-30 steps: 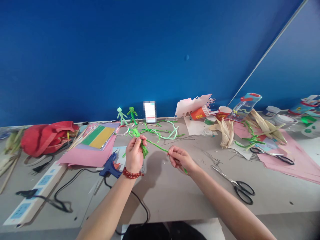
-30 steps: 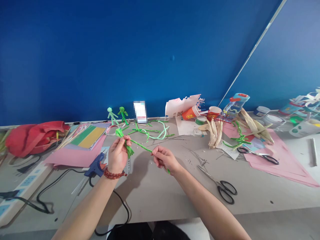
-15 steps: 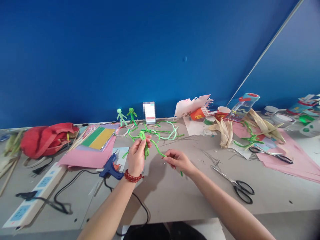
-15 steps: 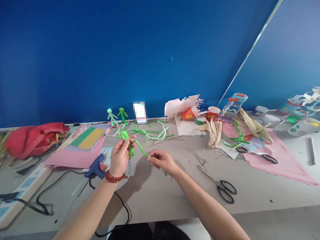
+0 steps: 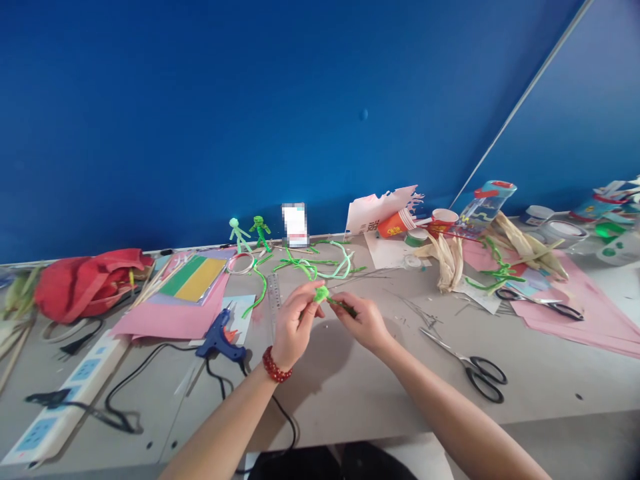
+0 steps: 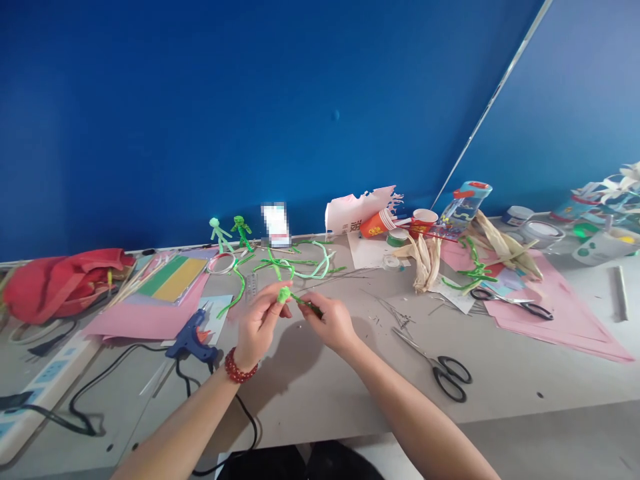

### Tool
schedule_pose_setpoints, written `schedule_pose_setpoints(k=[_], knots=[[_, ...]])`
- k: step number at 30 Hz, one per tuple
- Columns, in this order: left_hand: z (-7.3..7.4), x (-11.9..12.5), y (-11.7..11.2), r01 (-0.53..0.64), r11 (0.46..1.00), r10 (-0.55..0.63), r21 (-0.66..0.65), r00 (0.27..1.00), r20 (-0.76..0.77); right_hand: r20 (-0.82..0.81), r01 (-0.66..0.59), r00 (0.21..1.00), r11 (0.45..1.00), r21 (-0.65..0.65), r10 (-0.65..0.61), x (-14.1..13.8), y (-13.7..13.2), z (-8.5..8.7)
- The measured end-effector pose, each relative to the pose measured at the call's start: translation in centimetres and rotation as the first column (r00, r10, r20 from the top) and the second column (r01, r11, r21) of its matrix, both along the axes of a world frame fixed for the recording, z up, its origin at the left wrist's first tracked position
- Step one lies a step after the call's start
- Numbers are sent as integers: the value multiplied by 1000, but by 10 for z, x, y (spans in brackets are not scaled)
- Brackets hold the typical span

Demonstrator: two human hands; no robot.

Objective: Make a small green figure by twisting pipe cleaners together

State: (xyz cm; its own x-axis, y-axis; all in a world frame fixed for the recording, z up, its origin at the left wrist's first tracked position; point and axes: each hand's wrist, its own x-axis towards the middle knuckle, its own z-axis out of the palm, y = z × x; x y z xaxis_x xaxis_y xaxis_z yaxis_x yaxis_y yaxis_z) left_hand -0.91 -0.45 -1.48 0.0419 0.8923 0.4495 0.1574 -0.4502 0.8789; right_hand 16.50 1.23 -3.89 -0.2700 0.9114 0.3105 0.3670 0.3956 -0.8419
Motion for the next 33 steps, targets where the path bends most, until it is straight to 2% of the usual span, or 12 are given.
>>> schedule_pose_setpoints(k=[3,5,12,16,20,26,29,33], knots=[[-2,0,-2,44,993,-30,105,990,-137,41,12,999,998,55,-14,0,-4,2],[-3,-2,0,32,987,1,154,977,-211,65,22,997,997,79,-27,0,-6,3],[-7,-7,7,-23,983,83,183,941,-328,104,33,993,982,186,-53,-3,-10,7],[-6,-6,7,4,985,74,174,895,-439,174,59,978,956,289,-113,-3,-9,5],[-5,-5,8,-3,993,65,120,852,-519,262,57,949,915,399,-174,-1,-10,3],[-4,-3,7,11,990,68,143,838,-542,321,28,922,866,499,-215,0,-13,8],[-2,-1,6,36,989,58,146,806,-589,369,-2,893,819,574,-257,2,-13,10],[0,-1,5,81,993,-6,85,759,-651,395,-54,876,758,651,-277,5,-10,16]])
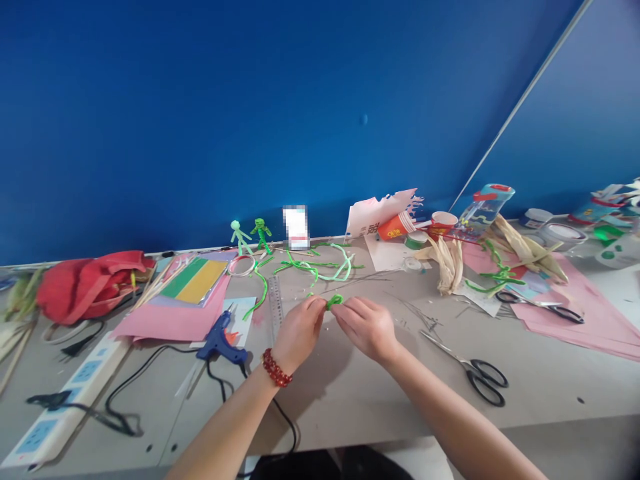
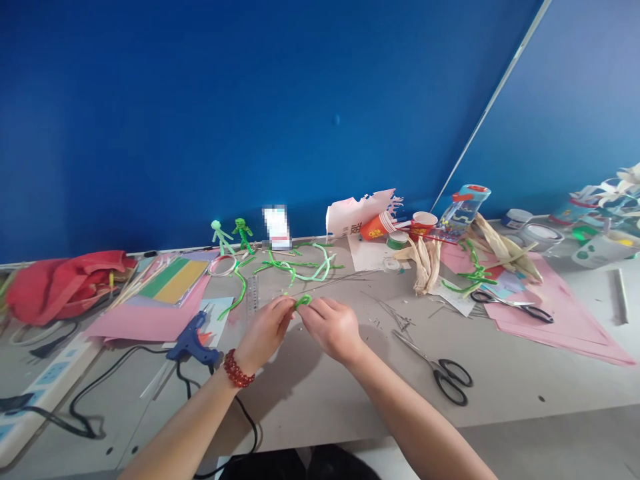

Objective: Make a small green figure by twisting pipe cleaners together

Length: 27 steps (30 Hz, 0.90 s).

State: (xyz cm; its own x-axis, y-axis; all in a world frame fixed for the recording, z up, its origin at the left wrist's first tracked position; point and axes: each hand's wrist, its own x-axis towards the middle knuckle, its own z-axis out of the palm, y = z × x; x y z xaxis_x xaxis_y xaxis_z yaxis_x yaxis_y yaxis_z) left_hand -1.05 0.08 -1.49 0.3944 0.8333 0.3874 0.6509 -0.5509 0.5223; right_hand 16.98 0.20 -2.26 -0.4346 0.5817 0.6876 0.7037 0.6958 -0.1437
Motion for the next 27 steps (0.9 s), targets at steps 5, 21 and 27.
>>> schedule_pose_setpoints(k=[5,21,27], knots=[[-2,-3,0,77,997,-80,-24,980,-181,32,-47,998,994,-95,50,3,2,12],[29,-4,-13,525,811,-461,-259,845,271,-722,-721,690,48,-691,-42,24,27,20],[16,1,-11,339,885,-116,-319,823,556,-810,-773,583,267,-576,-62,9,20,7]])
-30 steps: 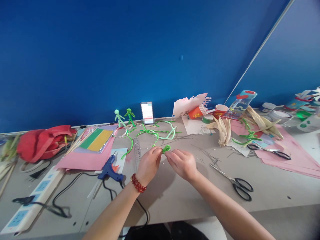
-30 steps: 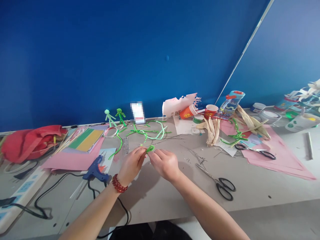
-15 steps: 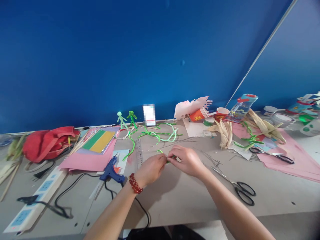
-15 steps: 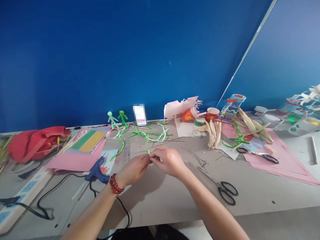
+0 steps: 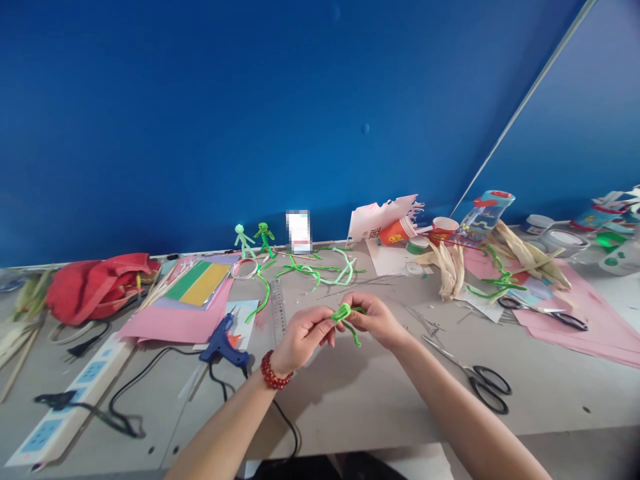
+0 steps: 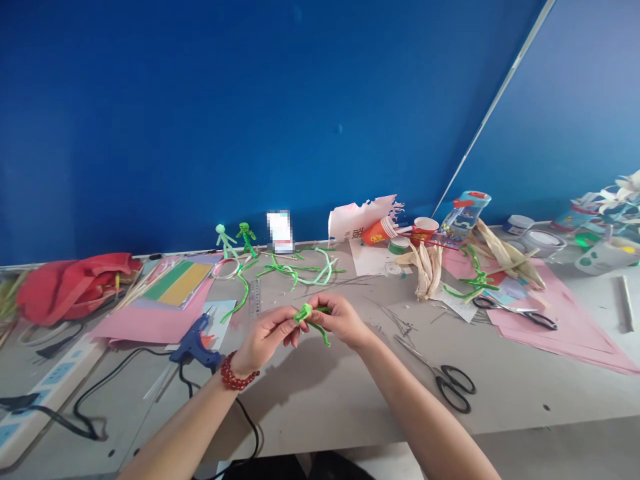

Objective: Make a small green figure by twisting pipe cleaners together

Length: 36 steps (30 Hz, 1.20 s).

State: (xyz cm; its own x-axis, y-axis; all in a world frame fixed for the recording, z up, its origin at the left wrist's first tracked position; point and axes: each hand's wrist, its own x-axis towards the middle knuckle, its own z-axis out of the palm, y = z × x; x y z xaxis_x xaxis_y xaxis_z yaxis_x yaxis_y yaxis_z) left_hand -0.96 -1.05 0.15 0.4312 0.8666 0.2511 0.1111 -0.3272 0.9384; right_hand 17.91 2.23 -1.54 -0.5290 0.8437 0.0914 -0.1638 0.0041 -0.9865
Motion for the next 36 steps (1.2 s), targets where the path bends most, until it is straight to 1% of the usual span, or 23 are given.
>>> schedule_pose_setpoints(k=[2,3,4,6,8,9,13,15,17,19,20,22,24,25,26,27,28,29,31,32,33,34,36], knots=[[-4,2,1,-75,996,79,-50,994,75,58,92,993,989,114,-99,-4,-3,0],[-5,3,1,-115,991,121,-66,988,99,101,147,980,970,192,-169,-6,-5,0],[-7,4,2,-160,984,168,-78,979,114,144,202,957,937,285,-250,-8,-7,0],[-9,6,2,-243,965,255,-99,958,129,209,269,891,838,475,-404,-12,-11,-1],[-11,8,2,-298,947,313,-119,940,134,243,267,831,742,615,-500,-15,-15,-2],[-12,8,2,-317,940,332,-124,934,130,254,252,812,708,660,-526,-16,-17,-3],[-17,8,3,-372,926,376,-69,926,44,263,215,768,622,753,-584,-21,-23,-5],[-18,5,4,-397,917,399,43,916,-37,275,206,760,619,758,-589,-22,-24,-4],[-18,3,5,-399,895,426,200,896,-122,299,195,761,643,740,-575,-21,-24,-1],[-18,1,6,-360,870,442,337,873,-206,328,157,773,665,730,-543,-19,-22,3],[-19,1,7,-331,863,442,382,861,-251,343,125,774,660,741,-532,-17,-22,5],[-19,1,7,-266,859,434,438,832,-346,392,25,749,613,790,-534,-13,-20,12],[-18,0,6,-196,864,414,464,800,-434,456,-100,693,552,828,-558,-8,-19,22],[-17,0,6,-154,868,396,471,788,-472,488,-153,669,539,829,-561,-5,-19,27],[-15,0,5,-105,873,367,476,784,-501,516,-187,658,545,817,-548,-2,-18,33],[-13,-1,5,-42,881,317,471,791,-523,542,-202,665,574,793,-514,2,-17,38],[-10,-2,5,26,886,255,463,807,-533,566,-201,687,630,750,-455,6,-15,43],[-8,-2,4,110,887,160,448,838,-521,585,-195,723,704,683,-367,10,-13,46],[-3,-3,3,256,876,-57,408,896,-440,575,-203,810,866,458,-114,18,-6,48],[-1,-4,2,295,875,-140,385,914,-382,527,-222,850,921,319,22,20,-3,47],[1,-3,0,305,880,-193,364,930,-313,457,-248,878,951,183,141,21,1,43],[2,-3,-2,285,894,-209,346,948,-241,373,-258,903,963,72,214,21,3,39],[1,-2,-5,171,937,-150,303,984,-93,208,-237,947,969,-73,247,16,5,30]])
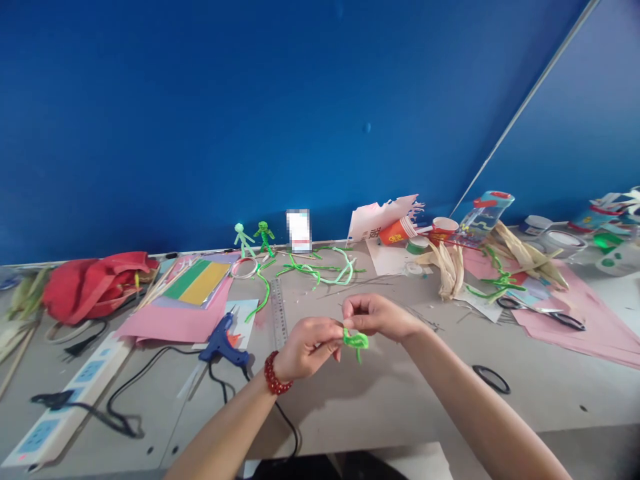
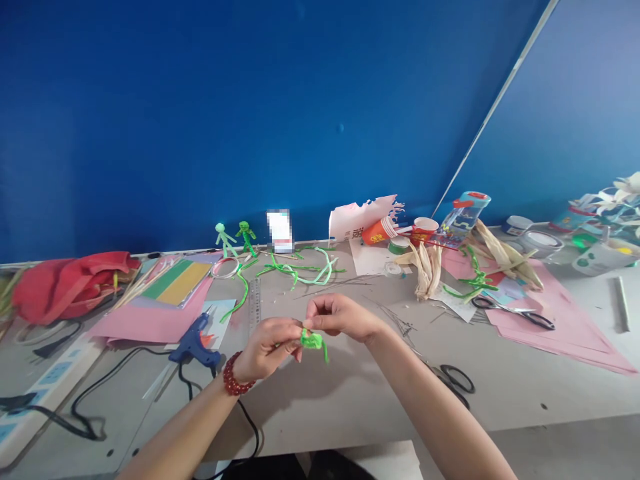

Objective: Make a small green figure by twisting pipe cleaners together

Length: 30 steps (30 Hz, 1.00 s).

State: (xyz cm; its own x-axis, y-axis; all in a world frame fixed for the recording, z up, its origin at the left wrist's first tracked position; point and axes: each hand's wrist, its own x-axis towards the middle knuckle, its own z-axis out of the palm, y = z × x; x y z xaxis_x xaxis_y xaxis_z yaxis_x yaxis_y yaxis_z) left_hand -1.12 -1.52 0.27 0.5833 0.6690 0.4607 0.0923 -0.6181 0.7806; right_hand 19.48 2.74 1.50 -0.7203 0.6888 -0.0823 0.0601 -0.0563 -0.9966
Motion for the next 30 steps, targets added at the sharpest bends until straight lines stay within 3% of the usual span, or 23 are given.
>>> schedule_pose_setpoints(k=[1,3,7,15,18,25,30], knots=[[-1,1,-1,-63,997,66,-43,995,72,-55,36,998,999,-27,-38,-4,-1,-4],[-6,2,-2,-204,965,231,-163,958,171,-118,169,980,984,49,-162,-14,-7,-8],[-17,6,0,-368,888,435,-275,867,244,-107,399,916,849,346,-387,-31,-25,-6],[-19,8,4,-519,816,564,-255,811,155,9,404,833,619,673,-553,-53,-42,-10],[-19,6,5,-527,808,574,-263,805,153,52,353,819,573,740,-572,-52,-40,-9],[-23,5,10,-479,785,575,-392,799,175,76,338,808,566,752,-584,-50,-35,-8],[-20,6,16,-261,703,556,-662,782,282,94,365,832,666,650,-547,-46,-30,-7]])
